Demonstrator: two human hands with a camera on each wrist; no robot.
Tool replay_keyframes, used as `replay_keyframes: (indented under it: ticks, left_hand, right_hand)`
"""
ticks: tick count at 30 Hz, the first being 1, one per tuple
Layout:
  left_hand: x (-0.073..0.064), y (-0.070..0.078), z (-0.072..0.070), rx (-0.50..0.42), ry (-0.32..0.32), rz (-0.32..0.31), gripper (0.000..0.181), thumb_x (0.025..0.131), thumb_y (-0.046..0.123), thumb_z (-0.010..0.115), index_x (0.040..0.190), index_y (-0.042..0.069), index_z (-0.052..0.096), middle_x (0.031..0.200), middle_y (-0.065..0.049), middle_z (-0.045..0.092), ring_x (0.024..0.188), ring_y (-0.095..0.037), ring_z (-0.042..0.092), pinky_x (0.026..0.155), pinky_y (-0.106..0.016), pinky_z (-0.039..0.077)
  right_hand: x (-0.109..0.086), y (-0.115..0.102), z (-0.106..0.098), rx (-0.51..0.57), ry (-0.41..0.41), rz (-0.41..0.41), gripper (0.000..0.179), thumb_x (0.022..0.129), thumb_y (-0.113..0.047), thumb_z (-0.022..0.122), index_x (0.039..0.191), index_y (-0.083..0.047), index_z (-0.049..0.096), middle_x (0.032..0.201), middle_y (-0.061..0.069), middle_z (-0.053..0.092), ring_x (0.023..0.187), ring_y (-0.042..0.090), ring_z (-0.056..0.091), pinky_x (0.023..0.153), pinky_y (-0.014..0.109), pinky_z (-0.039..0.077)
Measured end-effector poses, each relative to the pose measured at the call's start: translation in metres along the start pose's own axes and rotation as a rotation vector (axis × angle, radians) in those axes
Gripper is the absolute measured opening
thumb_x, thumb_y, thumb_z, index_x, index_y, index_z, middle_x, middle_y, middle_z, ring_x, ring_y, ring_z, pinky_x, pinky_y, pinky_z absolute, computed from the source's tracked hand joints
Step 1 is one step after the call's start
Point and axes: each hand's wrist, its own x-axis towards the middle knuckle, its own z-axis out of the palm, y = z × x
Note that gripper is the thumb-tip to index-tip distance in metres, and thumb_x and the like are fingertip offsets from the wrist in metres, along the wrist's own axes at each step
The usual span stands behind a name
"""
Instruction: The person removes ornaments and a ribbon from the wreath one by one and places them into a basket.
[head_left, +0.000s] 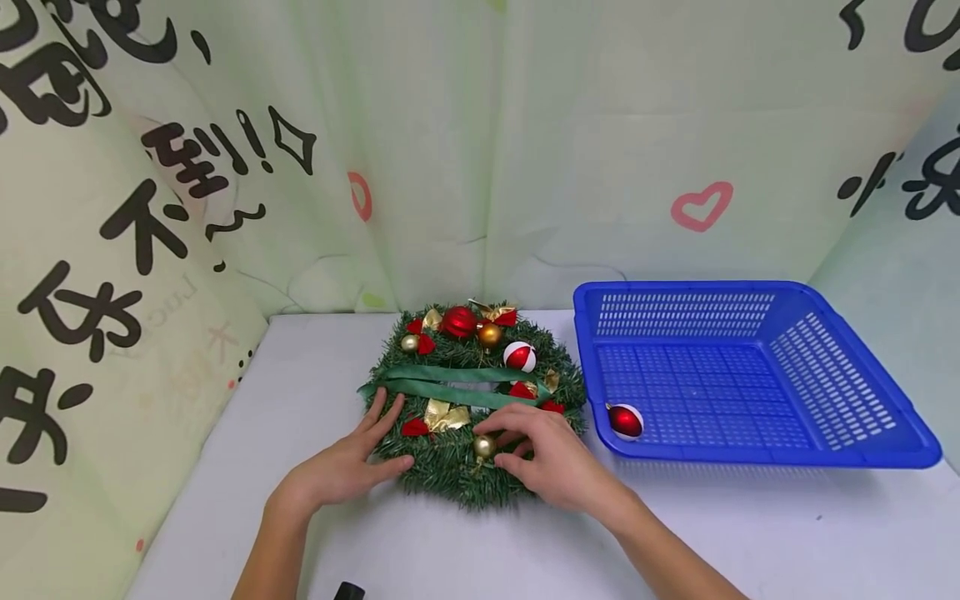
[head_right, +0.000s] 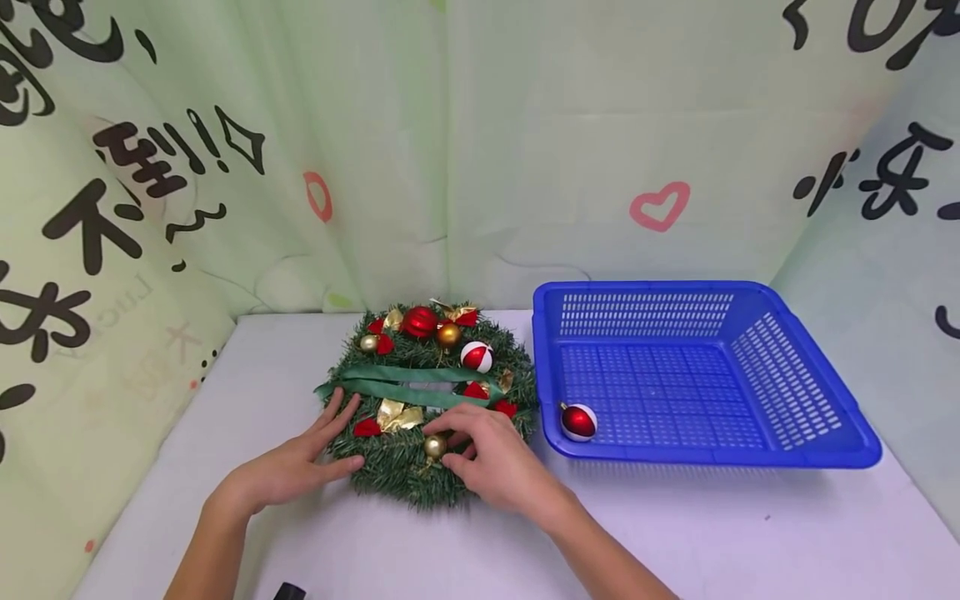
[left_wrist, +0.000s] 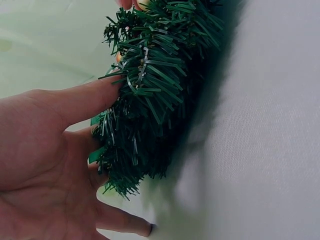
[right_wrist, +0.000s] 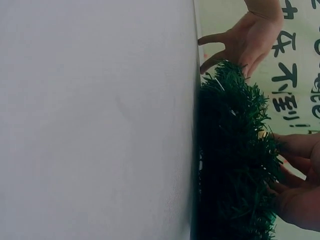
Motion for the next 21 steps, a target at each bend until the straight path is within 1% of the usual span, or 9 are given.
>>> replay_keyframes:
  ticks: [5,12,16,21]
  left_hand:
    - [0.0004,-0.0005,-0.0010,-0.008,-0.003,-0.004,0.091,0.102,0.051,0.063,0.169,0.029,0.004,0.175,-0.003,-0.020,0.159,-0.048,0.005,0.118,-0.075,0.023]
    - [0.0028,0.0017,-0.0029,0.001,-0.004,0.019,0.091,0.103,0.051,0.062,0.169,0.029,0.005,0.175,-0.005,-0.019,0.159,-0.049,0.008,0.117,-0.074,0.024]
    - [0.0019,0.0006,-0.0020,-0.008,-0.004,0.005,0.091,0.102,0.051,0.063,0.169,0.029,0.004,0.175,-0.004,-0.020,0.159,-0.049,0.007,0.118,-0.075,0.023]
    - [-0.0004,-0.0006,-0.0005,-0.012,-0.002,0.004,0.091,0.102,0.050,0.064,0.169,0.028,0.005,0.175,-0.006,-0.019,0.158,-0.050,0.009,0.117,-0.075,0.024]
  right_hand:
    - [0.0030,-0.0021,0.0017,-0.010,0.008,0.008,0.037,0.091,0.002,0.076,0.125,-0.014,0.074,0.125,-0.001,0.071,0.099,0.017,0.072,0.079,0.023,0.059]
    - [0.0046,-0.0026,0.0029,-0.030,0.045,0.008,0.034,0.089,0.004,0.077,0.119,-0.013,0.077,0.120,-0.002,0.071,0.095,0.014,0.072,0.076,0.022,0.058]
    - [0.0052,-0.0019,0.0042,-0.029,0.034,0.004,0.033,0.089,0.004,0.078,0.118,-0.012,0.077,0.120,-0.001,0.070,0.095,0.016,0.072,0.075,0.022,0.059]
    - [0.0052,-0.0013,0.0060,-0.020,0.008,0.011,0.033,0.089,0.002,0.079,0.120,-0.010,0.077,0.120,0.000,0.068,0.097,0.018,0.073,0.075,0.022,0.059]
